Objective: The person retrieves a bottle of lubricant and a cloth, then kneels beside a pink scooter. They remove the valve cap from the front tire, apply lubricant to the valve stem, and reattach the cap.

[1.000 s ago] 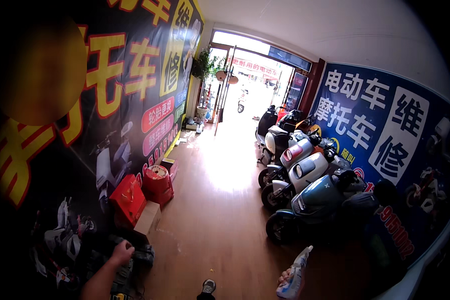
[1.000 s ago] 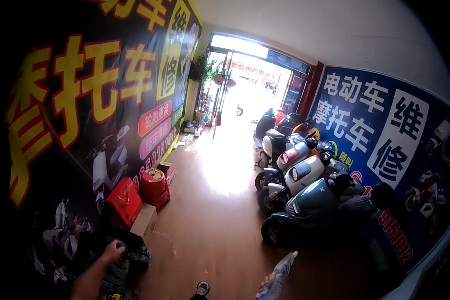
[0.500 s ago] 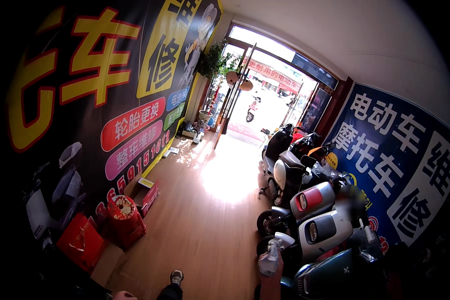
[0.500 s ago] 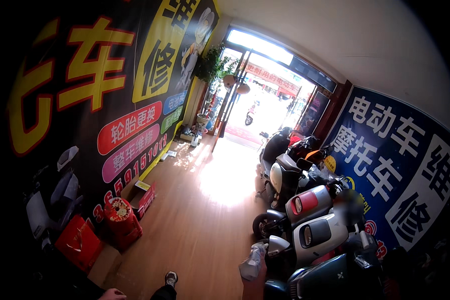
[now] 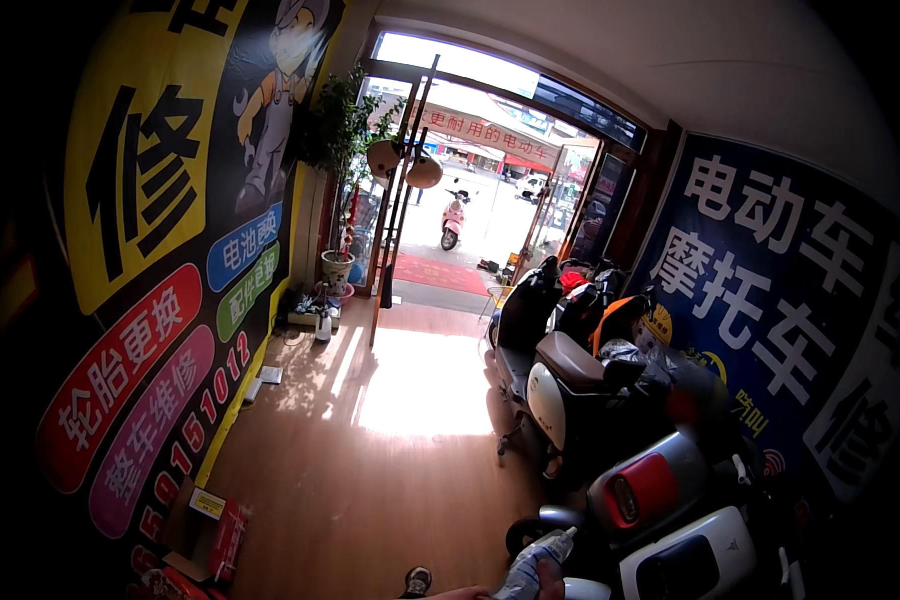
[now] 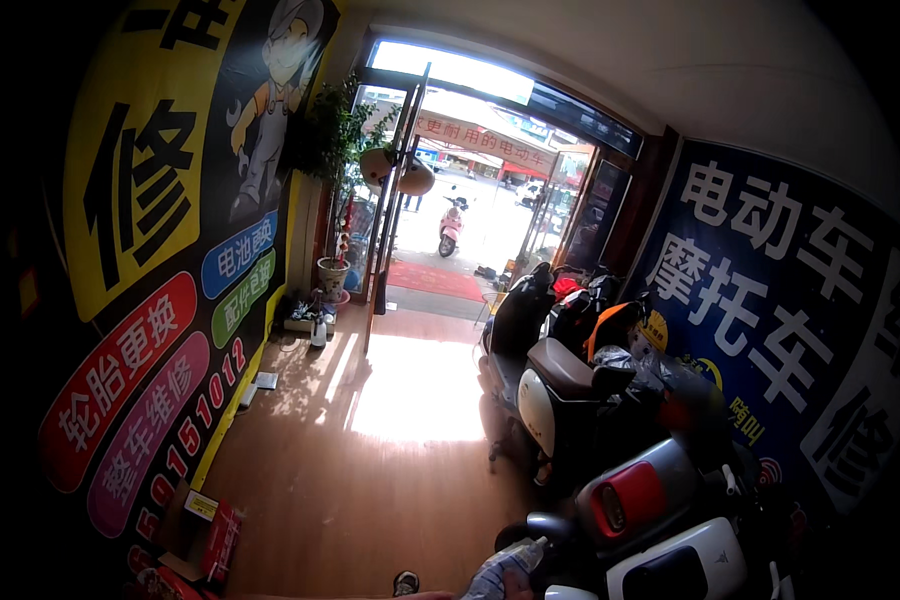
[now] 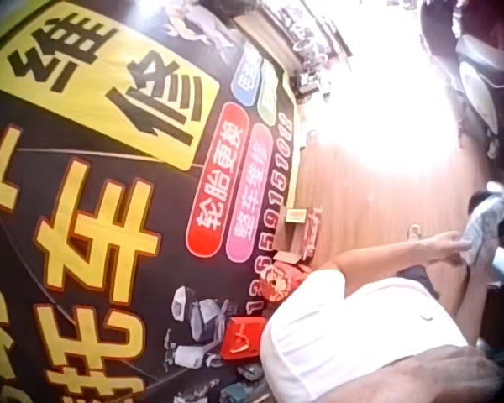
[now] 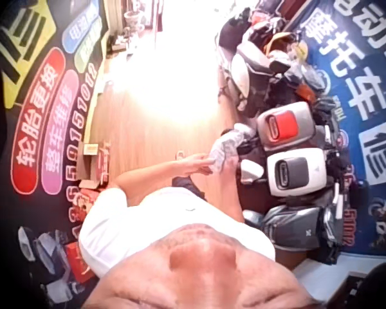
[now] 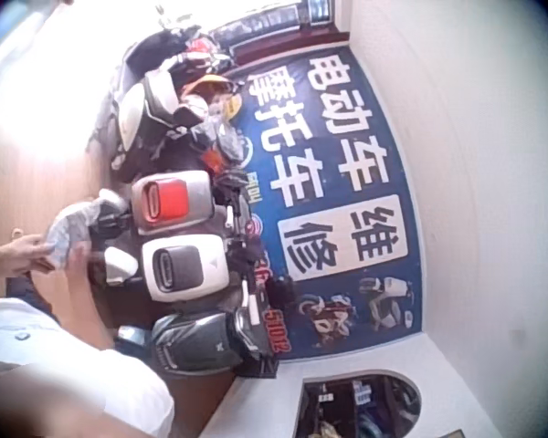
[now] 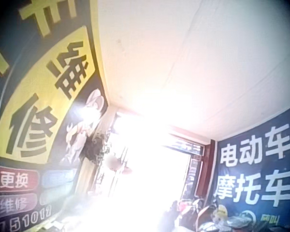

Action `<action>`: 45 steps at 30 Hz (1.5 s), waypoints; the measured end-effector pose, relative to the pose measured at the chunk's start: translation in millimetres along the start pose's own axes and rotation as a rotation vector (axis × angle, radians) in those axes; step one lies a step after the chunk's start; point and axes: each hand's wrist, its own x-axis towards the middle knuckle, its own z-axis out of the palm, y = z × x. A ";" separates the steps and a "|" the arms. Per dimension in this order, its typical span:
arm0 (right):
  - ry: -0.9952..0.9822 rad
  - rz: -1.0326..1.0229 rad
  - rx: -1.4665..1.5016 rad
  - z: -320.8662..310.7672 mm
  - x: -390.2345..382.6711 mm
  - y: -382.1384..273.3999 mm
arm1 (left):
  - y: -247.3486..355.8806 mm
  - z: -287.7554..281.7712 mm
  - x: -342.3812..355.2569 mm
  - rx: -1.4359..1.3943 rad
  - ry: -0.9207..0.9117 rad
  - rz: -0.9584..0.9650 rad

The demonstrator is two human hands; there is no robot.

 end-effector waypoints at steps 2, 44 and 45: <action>-0.103 -0.025 0.007 -8.1 77.4 3.1 | 54.2 -40.3 38.3 -0.057 0.175 0.012; -0.309 0.401 -0.508 -54.0 1846.7 -124.0 | 1140.3 -1092.4 804.3 -0.348 0.945 0.692; -0.274 0.398 -0.537 -65.6 1886.3 -128.3 | 1158.0 -1119.9 824.4 -0.395 0.933 0.722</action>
